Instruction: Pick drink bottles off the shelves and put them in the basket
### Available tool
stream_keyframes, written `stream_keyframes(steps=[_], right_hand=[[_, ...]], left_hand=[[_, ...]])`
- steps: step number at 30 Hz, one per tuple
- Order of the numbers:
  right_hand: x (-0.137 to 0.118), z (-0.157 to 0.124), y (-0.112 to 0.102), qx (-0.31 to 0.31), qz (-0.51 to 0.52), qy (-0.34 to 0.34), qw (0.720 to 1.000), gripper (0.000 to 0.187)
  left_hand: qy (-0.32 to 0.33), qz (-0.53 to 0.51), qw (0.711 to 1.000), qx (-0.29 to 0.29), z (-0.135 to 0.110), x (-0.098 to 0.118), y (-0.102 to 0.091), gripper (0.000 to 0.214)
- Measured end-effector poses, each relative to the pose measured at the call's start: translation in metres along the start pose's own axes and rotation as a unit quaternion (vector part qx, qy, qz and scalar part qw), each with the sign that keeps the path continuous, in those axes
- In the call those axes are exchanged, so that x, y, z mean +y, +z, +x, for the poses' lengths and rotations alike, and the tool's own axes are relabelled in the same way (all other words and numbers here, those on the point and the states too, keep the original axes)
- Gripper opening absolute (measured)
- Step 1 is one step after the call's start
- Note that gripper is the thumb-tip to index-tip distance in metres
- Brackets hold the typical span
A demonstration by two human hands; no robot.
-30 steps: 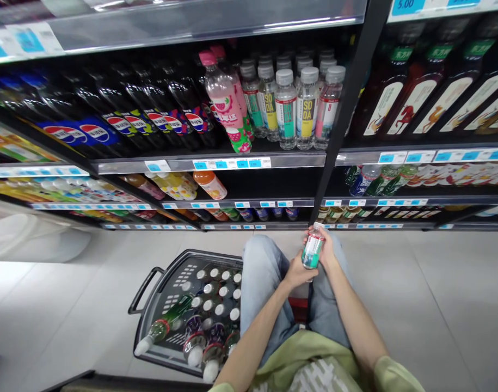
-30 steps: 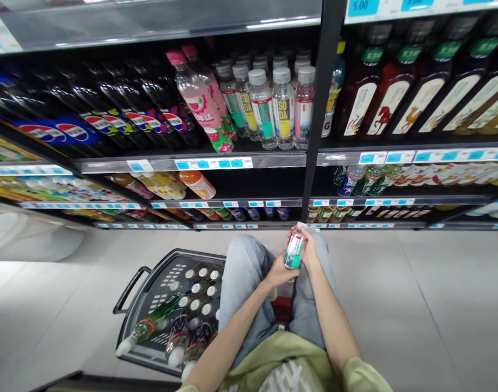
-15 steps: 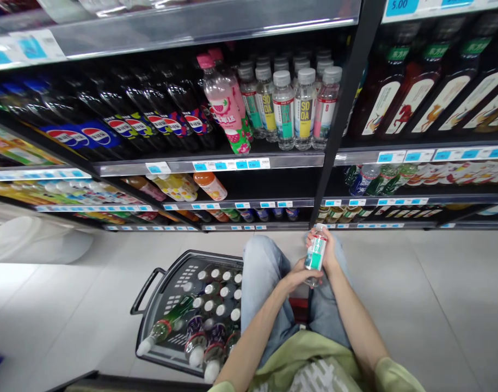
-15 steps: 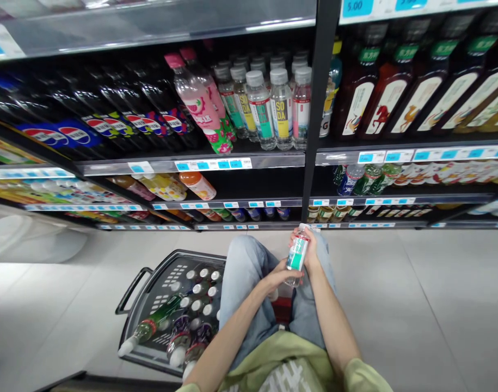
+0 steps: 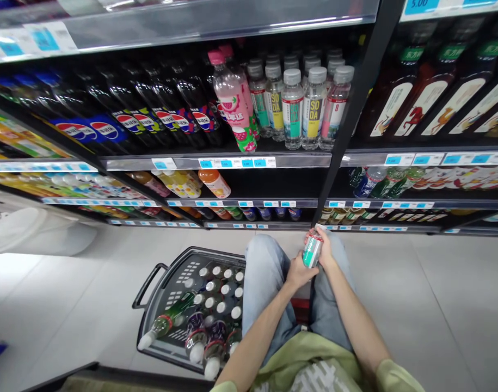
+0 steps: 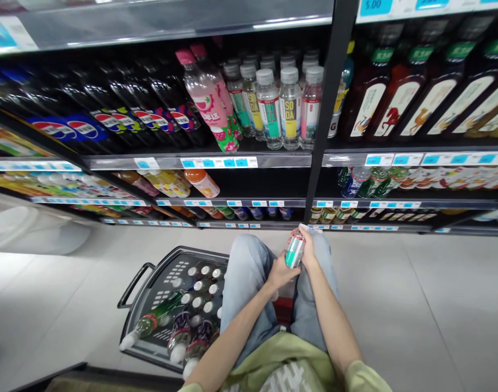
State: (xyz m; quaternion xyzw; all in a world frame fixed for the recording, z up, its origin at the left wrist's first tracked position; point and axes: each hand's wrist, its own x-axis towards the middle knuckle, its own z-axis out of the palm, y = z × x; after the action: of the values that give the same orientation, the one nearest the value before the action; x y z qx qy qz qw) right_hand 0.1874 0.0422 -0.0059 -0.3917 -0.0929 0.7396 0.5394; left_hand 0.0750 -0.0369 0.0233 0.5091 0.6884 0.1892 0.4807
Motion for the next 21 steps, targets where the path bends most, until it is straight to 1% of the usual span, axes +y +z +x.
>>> stream_keyframes(steps=[6, 8, 10, 13, 16, 18, 21], right_hand=[[-0.008, -0.005, 0.002, -0.019, 0.012, 0.016, 1.000, 0.037], [-0.010, -0.007, 0.001, -0.027, 0.020, 0.008, 0.999, 0.036], [-0.013, -0.008, 0.000, -0.036, 0.025, 0.000, 0.999, 0.035], [-0.017, -0.010, -0.001, -0.052, 0.028, 0.011, 0.998, 0.035], [-0.019, -0.012, -0.001, -0.064, 0.026, 0.025, 0.997, 0.035], [-0.019, -0.013, 0.000, -0.058, 0.024, 0.031, 0.998, 0.036], [-0.018, -0.013, 0.003, -0.037, 0.023, 0.038, 0.998, 0.036]], left_hand=[[0.013, -0.025, 0.999, -0.020, 0.001, 0.001, -0.001, 0.041], [0.019, -0.051, 0.998, -0.033, 0.003, -0.001, 0.000, 0.042], [0.031, -0.100, 0.993, -0.051, 0.006, -0.005, 0.002, 0.042], [0.030, -0.214, 0.970, -0.110, 0.007, -0.009, 0.005, 0.045], [0.006, -0.297, 0.940, -0.170, 0.006, -0.011, 0.007, 0.054], [-0.001, -0.308, 0.935, -0.178, 0.005, -0.012, 0.008, 0.057], [0.002, -0.297, 0.942, -0.156, 0.007, -0.017, 0.012, 0.056]])
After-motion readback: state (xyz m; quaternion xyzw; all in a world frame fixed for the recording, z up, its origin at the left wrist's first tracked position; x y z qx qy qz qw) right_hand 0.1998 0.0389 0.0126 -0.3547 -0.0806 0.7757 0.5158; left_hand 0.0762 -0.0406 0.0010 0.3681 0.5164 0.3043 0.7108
